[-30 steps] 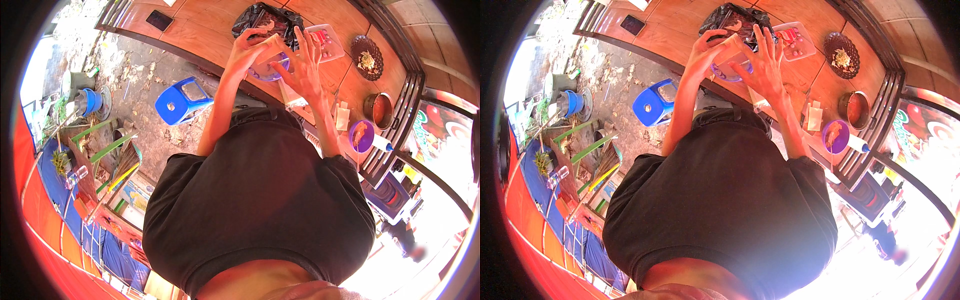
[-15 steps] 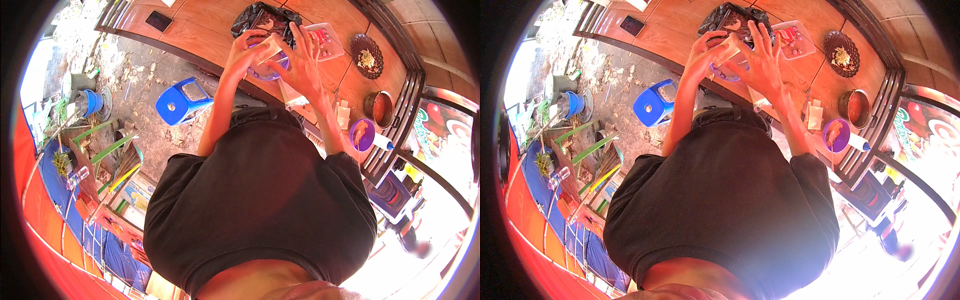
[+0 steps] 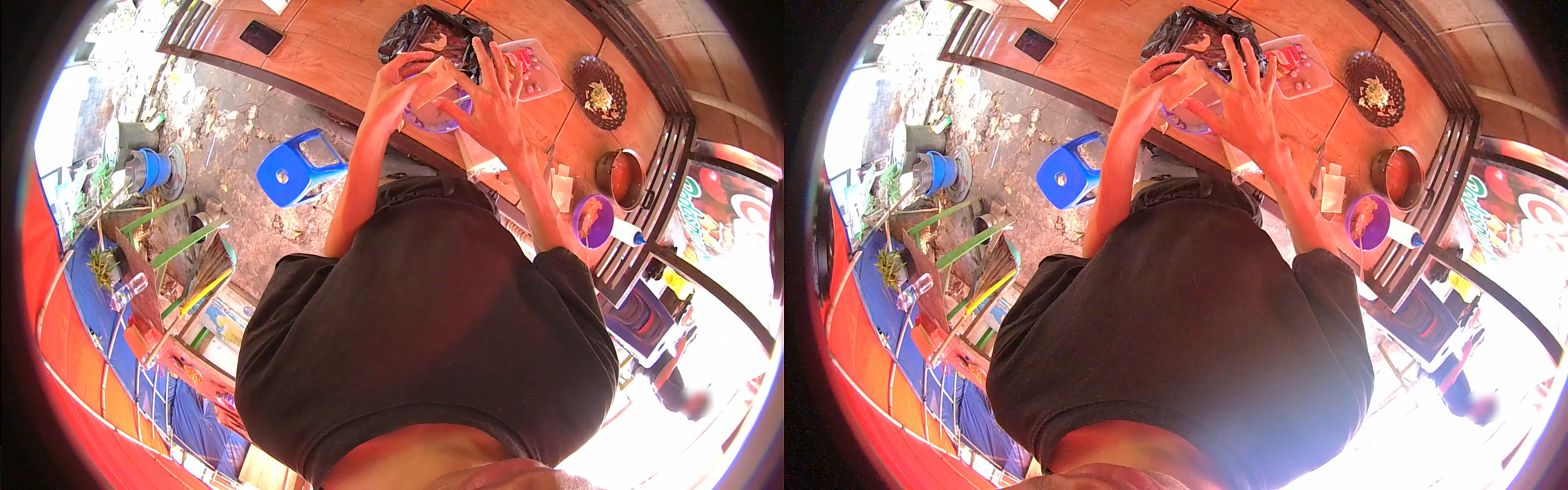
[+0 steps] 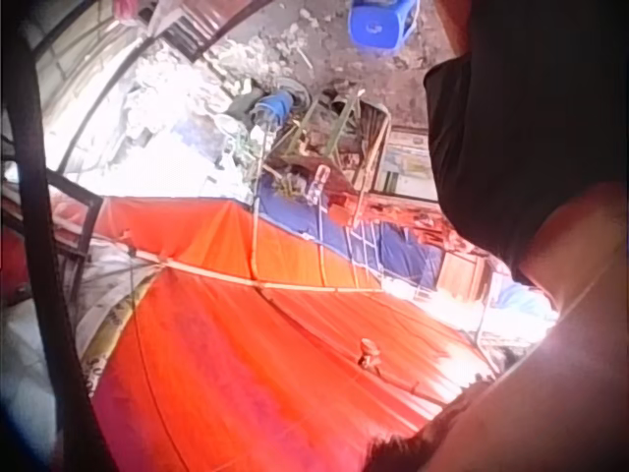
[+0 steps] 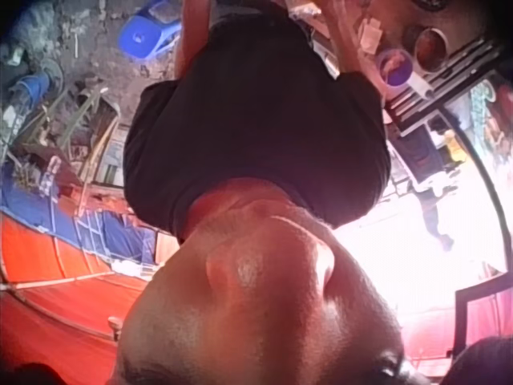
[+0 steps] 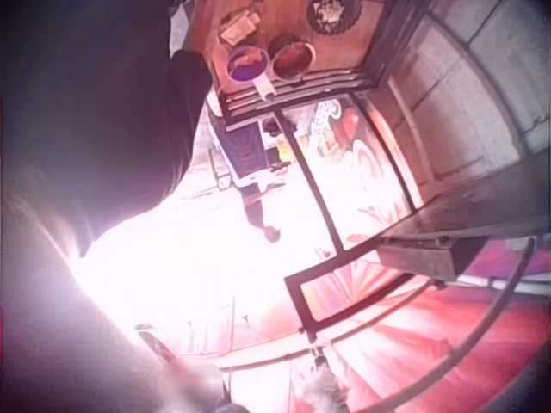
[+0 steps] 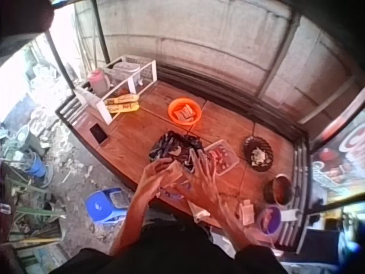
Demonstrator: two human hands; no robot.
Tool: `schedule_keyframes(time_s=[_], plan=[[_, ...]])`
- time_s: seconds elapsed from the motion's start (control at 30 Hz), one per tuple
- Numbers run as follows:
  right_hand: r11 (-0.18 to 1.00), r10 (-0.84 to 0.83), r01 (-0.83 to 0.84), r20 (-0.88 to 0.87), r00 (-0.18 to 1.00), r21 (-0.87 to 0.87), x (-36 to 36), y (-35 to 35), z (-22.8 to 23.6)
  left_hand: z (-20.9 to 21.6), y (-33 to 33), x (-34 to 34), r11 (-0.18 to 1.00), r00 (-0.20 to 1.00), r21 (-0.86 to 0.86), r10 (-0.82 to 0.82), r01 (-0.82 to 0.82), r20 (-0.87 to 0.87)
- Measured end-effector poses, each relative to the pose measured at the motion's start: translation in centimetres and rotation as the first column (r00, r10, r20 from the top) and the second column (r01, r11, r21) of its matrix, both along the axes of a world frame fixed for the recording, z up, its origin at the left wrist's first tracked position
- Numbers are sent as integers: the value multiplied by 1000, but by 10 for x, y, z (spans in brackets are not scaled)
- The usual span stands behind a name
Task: The person repeatedly scoops a brown paste from a purple bowl into small paper packets, then folds and seals each packet. The process is repeated multiple times with the same materials and tools.
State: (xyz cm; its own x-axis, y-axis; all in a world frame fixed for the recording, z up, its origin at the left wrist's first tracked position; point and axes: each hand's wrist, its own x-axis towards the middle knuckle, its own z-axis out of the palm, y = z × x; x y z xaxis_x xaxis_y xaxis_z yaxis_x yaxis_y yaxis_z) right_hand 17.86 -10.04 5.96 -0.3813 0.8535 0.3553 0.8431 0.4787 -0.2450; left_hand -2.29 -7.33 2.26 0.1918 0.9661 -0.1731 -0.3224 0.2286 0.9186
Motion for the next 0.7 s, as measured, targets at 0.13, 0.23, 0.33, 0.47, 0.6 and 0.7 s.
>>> schedule_keyframes(time_s=[0.13,0.23,0.33,0.47,0.6,0.7], plan=[[1000,17,-17,-50,999,-9,-2,0,-1,-2,3,-1,999,999,43,-28,27,22],[998,-22,19,-53,998,-53,-5,1,-3,-5,5,-3,997,999,80,-17,15,27],[999,0,-2,-61,998,-32,-3,-1,-3,-8,4,-3,998,995,13,57,-59,84],[999,12,-17,-100,995,-49,2,-3,-2,-8,4,-6,996,982,-67,65,-54,177],[998,-18,8,-153,988,-63,0,-2,-1,-7,4,-6,996,977,-68,62,-49,205],[997,23,-36,-169,985,-73,-7,-2,0,-6,4,-4,1000,978,-9,9,-8,210]])
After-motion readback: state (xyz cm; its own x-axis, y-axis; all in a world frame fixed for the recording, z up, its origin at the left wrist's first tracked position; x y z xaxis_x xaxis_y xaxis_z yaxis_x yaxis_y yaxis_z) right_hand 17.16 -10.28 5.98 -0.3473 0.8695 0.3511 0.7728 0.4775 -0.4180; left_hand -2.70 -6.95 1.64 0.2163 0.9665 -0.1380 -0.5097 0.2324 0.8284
